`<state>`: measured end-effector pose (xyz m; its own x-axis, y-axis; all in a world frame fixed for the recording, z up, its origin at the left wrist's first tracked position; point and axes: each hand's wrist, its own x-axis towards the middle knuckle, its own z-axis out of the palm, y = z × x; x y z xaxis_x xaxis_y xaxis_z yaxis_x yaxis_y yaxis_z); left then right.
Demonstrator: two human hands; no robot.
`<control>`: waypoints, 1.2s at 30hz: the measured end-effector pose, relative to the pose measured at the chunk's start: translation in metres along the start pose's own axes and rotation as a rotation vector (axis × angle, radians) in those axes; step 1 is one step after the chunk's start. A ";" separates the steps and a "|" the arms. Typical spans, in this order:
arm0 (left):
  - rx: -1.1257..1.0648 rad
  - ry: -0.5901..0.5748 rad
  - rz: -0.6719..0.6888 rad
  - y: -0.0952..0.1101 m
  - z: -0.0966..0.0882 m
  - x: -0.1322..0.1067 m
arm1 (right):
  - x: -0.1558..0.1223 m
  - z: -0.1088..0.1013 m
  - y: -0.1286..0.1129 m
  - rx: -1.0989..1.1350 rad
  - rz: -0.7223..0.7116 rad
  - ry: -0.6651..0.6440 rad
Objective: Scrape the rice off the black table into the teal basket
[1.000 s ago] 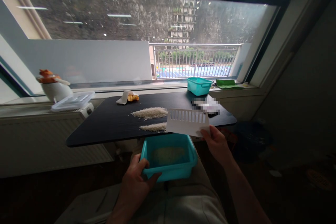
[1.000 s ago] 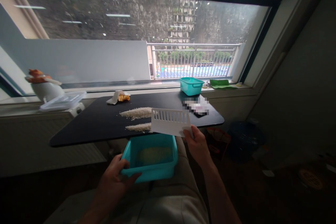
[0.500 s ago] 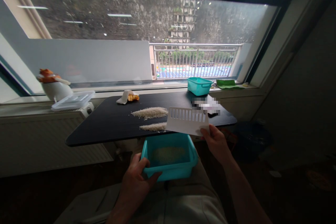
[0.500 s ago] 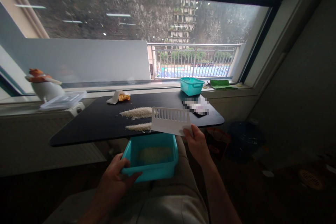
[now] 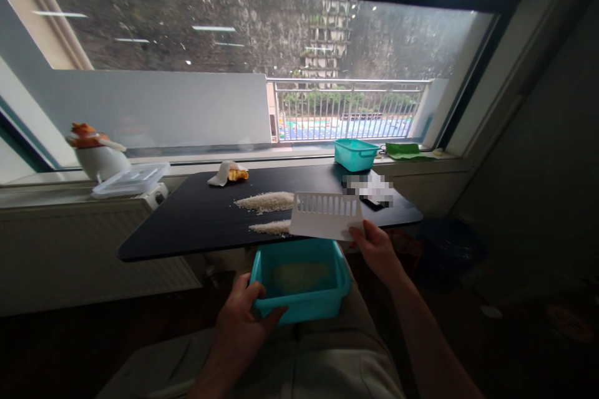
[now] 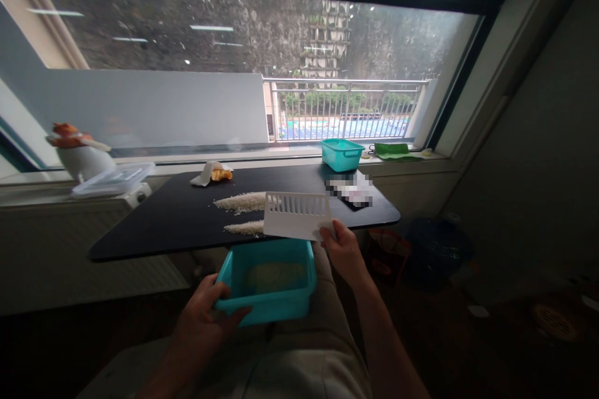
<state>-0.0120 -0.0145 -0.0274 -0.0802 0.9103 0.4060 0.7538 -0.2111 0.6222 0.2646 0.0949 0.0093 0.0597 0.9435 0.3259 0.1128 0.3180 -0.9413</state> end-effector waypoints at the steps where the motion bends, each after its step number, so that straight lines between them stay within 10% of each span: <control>1: 0.003 0.003 0.004 -0.001 0.000 0.000 | 0.001 0.001 0.001 0.002 0.000 -0.008; 25: 0.022 0.044 0.004 -0.006 -0.002 -0.001 | 0.013 0.035 -0.010 0.060 0.015 -0.008; 36: -0.018 0.007 -0.014 -0.005 0.001 -0.001 | 0.020 0.012 -0.003 0.041 0.001 0.059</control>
<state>-0.0148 -0.0144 -0.0316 -0.0951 0.9109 0.4015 0.7407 -0.2047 0.6399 0.2535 0.1138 0.0181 0.1179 0.9370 0.3288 0.0722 0.3221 -0.9439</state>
